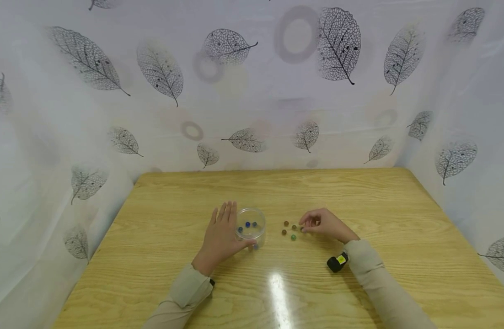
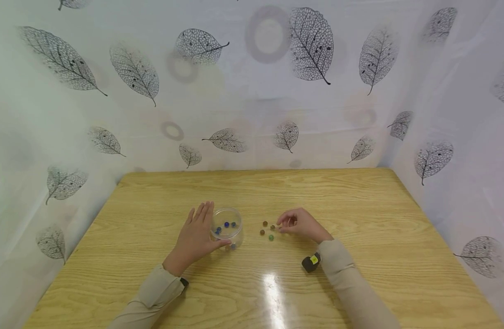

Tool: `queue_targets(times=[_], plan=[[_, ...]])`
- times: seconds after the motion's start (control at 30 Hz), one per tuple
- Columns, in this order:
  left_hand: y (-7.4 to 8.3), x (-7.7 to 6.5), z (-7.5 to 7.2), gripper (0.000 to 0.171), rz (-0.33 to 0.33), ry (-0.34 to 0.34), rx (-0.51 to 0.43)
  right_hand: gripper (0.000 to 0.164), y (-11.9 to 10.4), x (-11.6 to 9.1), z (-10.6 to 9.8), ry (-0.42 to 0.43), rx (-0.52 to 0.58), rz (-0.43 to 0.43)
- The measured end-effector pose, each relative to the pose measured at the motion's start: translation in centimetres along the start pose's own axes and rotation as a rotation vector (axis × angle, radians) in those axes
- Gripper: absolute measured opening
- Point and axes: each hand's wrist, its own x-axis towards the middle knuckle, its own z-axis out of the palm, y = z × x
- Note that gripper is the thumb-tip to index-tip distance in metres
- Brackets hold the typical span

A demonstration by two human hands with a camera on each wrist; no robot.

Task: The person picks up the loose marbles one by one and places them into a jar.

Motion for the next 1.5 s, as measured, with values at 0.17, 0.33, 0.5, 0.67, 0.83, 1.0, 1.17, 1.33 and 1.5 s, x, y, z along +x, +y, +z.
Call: queue_targets(times=[0.17,0.33,0.5,0.67,0.83,1.0,1.17,1.33,1.5], plan=[[0.0,0.0,0.2,0.115,-0.006,-0.009,0.003,0.016,0.3,0.0,-0.1,-0.030,-0.020,-0.001],[-0.1,0.1,0.3,0.115,-0.009,-0.006,-0.011,0.013,0.6,0.2,0.0,-0.043,-0.032,0.000],[-0.2,0.0,0.4,0.115,-0.010,-0.007,-0.019,0.012,1.1,0.5,0.0,-0.061,-0.076,-0.031],[-0.2,0.0,0.5,0.115,-0.007,0.000,-0.015,0.011,1.2,0.7,0.0,-0.084,-0.095,-0.043],[-0.3,0.1,0.6,0.115,-0.003,0.006,-0.006,0.009,1.2,0.8,0.0,-0.100,-0.108,-0.040],[-0.3,0.1,0.6,0.116,0.002,0.010,-0.004,0.010,1.3,0.9,0.0,-0.105,-0.123,-0.046],[-0.3,0.1,0.5,0.116,0.004,0.006,0.004,0.011,1.0,0.8,-0.1,-0.105,-0.130,-0.044],[-0.3,0.0,0.3,0.115,0.015,0.021,0.002,0.011,0.8,0.7,0.0,-0.111,-0.131,-0.018],[-0.2,0.0,0.2,0.114,0.021,0.034,-0.002,0.010,0.8,0.7,0.0,-0.114,-0.146,-0.001]])
